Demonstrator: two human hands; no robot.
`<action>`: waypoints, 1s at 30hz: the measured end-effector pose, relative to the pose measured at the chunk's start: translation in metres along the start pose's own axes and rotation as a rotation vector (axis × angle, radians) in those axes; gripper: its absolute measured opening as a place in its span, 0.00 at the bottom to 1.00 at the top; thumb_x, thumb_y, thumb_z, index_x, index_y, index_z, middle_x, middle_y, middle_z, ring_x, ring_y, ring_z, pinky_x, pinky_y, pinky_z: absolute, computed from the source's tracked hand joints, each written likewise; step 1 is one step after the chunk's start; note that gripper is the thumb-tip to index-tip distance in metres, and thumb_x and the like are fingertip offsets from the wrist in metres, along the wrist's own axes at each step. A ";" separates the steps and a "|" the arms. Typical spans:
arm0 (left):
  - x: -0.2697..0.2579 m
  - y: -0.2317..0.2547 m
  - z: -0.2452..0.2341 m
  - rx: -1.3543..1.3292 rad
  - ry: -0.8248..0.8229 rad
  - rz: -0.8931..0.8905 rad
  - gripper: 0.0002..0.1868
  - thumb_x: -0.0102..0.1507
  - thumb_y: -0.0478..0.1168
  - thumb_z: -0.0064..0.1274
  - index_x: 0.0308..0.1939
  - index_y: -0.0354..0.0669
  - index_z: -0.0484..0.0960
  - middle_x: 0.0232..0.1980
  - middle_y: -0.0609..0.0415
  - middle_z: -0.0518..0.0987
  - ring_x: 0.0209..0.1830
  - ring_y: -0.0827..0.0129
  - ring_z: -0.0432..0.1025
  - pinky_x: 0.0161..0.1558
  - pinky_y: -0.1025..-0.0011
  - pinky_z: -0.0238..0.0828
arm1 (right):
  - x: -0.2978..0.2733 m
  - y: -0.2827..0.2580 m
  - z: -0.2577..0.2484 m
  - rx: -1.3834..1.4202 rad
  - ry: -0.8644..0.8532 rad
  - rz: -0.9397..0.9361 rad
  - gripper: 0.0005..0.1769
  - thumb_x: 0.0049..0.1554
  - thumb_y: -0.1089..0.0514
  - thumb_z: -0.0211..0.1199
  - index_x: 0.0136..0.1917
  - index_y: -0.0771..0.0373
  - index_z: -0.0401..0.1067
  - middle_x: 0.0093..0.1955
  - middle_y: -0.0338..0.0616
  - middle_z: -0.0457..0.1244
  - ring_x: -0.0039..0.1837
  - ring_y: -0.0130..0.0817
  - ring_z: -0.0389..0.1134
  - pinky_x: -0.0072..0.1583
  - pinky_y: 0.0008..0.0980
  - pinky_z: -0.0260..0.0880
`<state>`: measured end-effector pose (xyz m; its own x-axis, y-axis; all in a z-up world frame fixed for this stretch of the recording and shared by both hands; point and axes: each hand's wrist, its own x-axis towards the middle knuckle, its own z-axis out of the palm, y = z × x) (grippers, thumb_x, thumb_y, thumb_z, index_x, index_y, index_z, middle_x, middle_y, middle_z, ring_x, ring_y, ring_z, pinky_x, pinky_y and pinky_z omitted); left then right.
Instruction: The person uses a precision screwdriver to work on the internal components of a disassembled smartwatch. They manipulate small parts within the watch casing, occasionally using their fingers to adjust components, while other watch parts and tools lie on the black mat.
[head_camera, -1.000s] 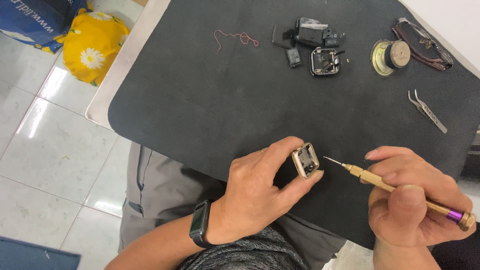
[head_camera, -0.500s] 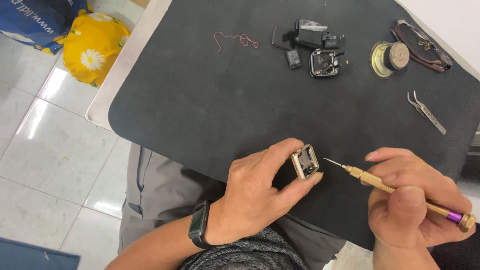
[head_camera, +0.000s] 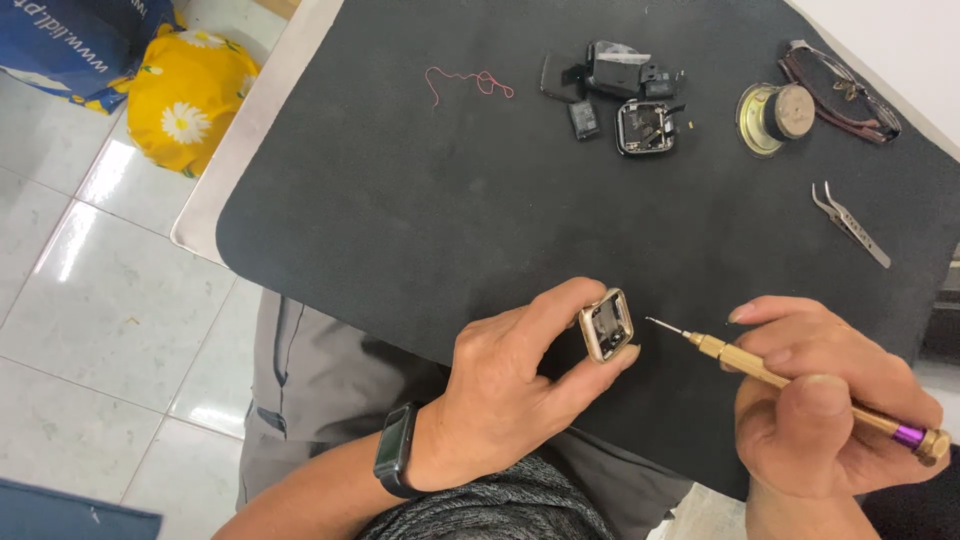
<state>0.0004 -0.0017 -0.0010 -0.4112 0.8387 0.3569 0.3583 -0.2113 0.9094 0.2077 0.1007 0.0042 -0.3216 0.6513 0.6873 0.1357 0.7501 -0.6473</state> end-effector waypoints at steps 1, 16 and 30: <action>0.000 0.000 0.000 0.000 0.000 0.001 0.13 0.65 0.40 0.62 0.50 0.45 0.76 0.31 0.63 0.75 0.22 0.75 0.64 0.28 0.78 0.68 | 0.001 0.003 0.000 0.000 0.001 0.000 0.19 0.67 0.55 0.52 0.39 0.70 0.60 0.32 0.55 0.53 0.32 0.47 0.59 0.52 0.59 0.79; 0.030 0.009 0.008 0.205 -0.343 0.074 0.21 0.61 0.47 0.65 0.55 0.49 0.78 0.60 0.54 0.77 0.46 0.61 0.76 0.46 0.62 0.75 | 0.095 0.096 -0.015 0.165 0.548 0.676 0.15 0.63 0.46 0.61 0.45 0.60 0.72 0.35 0.49 0.69 0.34 0.34 0.72 0.39 0.26 0.76; 0.017 -0.004 0.017 0.236 -0.236 0.084 0.24 0.55 0.49 0.69 0.52 0.45 0.84 0.59 0.53 0.82 0.58 0.62 0.77 0.58 0.63 0.76 | 0.096 0.089 -0.013 0.184 0.456 0.789 0.18 0.62 0.47 0.62 0.48 0.66 0.75 0.41 0.51 0.69 0.38 0.39 0.73 0.46 0.35 0.80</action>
<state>0.0055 0.0222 -0.0023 -0.1768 0.9221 0.3442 0.5784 -0.1856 0.7944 0.2010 0.2314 0.0167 0.2056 0.9765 0.0640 -0.0048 0.0664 -0.9978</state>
